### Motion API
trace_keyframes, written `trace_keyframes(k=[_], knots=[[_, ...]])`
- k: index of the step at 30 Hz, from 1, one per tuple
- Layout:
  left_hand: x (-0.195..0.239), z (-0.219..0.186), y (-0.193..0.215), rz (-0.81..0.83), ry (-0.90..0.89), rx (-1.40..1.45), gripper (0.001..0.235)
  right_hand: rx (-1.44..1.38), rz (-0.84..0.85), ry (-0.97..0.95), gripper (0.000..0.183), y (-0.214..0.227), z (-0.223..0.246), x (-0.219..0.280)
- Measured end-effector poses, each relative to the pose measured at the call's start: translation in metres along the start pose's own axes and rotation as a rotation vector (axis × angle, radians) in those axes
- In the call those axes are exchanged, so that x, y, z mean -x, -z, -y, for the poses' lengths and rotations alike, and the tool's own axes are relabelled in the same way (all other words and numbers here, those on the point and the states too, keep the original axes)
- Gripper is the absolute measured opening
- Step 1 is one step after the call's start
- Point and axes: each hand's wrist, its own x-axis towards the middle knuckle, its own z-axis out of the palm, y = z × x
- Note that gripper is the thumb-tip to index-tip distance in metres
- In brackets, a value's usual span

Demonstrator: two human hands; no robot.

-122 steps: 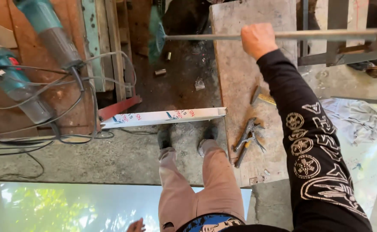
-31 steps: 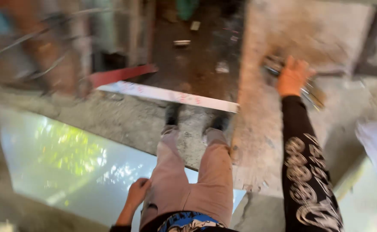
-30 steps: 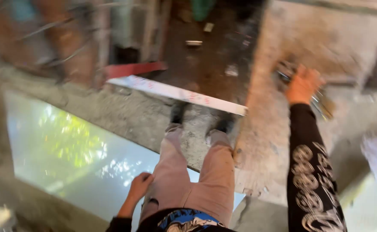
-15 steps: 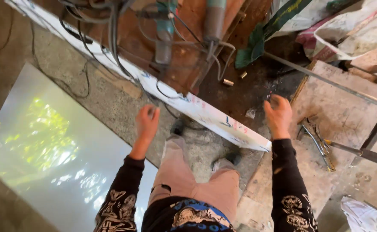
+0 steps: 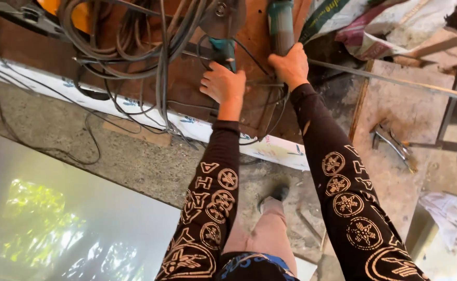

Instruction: The person is setting up and maintaining grinding tools at a workstation, including organizing cords, checking equipment, and preparing grinding discs.

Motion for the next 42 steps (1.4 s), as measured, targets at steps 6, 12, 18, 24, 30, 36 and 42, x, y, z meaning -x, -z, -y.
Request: trace_keyframes(k=[6, 12, 18, 24, 30, 36, 42], knots=[[-0.026, 0.02, -0.007, 0.024, -0.058, 0.052, 0.076, -0.883, 0.122, -0.065, 0.045, 0.042, -0.036, 0.102], [0.015, 0.052, -0.001, 0.131, -0.271, 0.441, 0.062, -1.075, 0.014, -0.219, 0.042, 0.067, -0.111, 0.279], [0.129, 0.042, -0.002, 0.213, -0.424, 0.596, 0.055, -1.342, -0.12, -0.43, 0.038, 0.067, -0.189, 0.361], [0.243, -0.002, -0.023, 0.264, -0.642, 0.522, 0.066, -1.654, -0.197, -0.624, 0.033, 0.084, -0.231, 0.387], [0.35, -0.038, -0.056, 0.525, -0.754, 0.543, 0.072, -1.762, -0.223, -0.621, 0.032, 0.104, -0.313, 0.407], [0.433, -0.056, -0.08, 0.655, -0.936, 0.508, 0.072, -1.661, -0.377, -0.556, 0.038, 0.178, -0.366, 0.436], [0.499, -0.063, -0.137, 0.971, -1.076, 0.288, 0.075, -1.425, -0.698, -0.502, 0.044, 0.217, -0.423, 0.479]])
